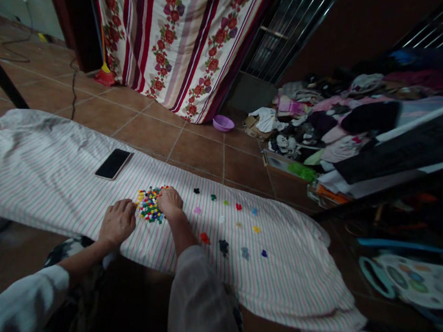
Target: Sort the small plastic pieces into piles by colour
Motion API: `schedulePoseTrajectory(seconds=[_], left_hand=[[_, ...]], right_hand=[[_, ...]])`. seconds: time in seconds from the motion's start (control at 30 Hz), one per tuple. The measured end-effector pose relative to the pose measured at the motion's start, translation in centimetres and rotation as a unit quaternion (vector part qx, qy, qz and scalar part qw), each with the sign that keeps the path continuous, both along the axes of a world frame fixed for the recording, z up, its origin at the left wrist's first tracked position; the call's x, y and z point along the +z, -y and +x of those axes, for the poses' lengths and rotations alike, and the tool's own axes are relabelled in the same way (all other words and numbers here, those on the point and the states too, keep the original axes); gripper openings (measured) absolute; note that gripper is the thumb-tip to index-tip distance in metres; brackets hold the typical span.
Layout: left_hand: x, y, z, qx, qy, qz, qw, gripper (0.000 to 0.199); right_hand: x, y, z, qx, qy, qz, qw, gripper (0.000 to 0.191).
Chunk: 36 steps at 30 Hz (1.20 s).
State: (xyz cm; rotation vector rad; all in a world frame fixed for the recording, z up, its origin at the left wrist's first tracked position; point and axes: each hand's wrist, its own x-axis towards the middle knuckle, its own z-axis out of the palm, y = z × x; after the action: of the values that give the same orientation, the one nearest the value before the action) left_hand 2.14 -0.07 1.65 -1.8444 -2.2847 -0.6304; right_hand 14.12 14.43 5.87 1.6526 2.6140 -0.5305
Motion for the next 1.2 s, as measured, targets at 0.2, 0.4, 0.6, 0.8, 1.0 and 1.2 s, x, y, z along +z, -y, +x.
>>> schedulePoseTrajectory(seconds=[0.2, 0.4, 0.6, 0.8, 1.0, 1.2], left_hand=[[-0.2, 0.0, -0.1, -0.001, -0.016, 0.000, 1.000, 0.019], [-0.2, 0.0, -0.1, -0.001, -0.012, 0.002, 1.000, 0.020], [0.0, 0.0, 0.1, 0.001, -0.019, 0.009, 1.000, 0.019], [0.1, 0.0, 0.1, -0.003, -0.024, 0.006, 1.000, 0.019], [-0.1, 0.1, -0.1, -0.002, -0.047, 0.009, 0.999, 0.019], [-0.3, 0.2, -0.1, 0.006, -0.070, 0.013, 0.997, 0.018]], right_hand=[[-0.8, 0.0, 0.0, 0.002, -0.018, 0.003, 1.000, 0.023], [-0.6, 0.2, -0.6, 0.011, -0.007, 0.008, 1.000, 0.026], [-0.2, 0.2, -0.5, 0.012, -0.024, 0.008, 1.000, 0.020], [-0.7, 0.4, -0.2, 0.009, -0.047, 0.022, 0.999, 0.017], [-0.7, 0.7, 0.0, -0.009, -0.107, 0.028, 0.994, 0.012], [-0.5, 1.2, 0.8, -0.030, -0.152, 0.003, 0.988, 0.014]])
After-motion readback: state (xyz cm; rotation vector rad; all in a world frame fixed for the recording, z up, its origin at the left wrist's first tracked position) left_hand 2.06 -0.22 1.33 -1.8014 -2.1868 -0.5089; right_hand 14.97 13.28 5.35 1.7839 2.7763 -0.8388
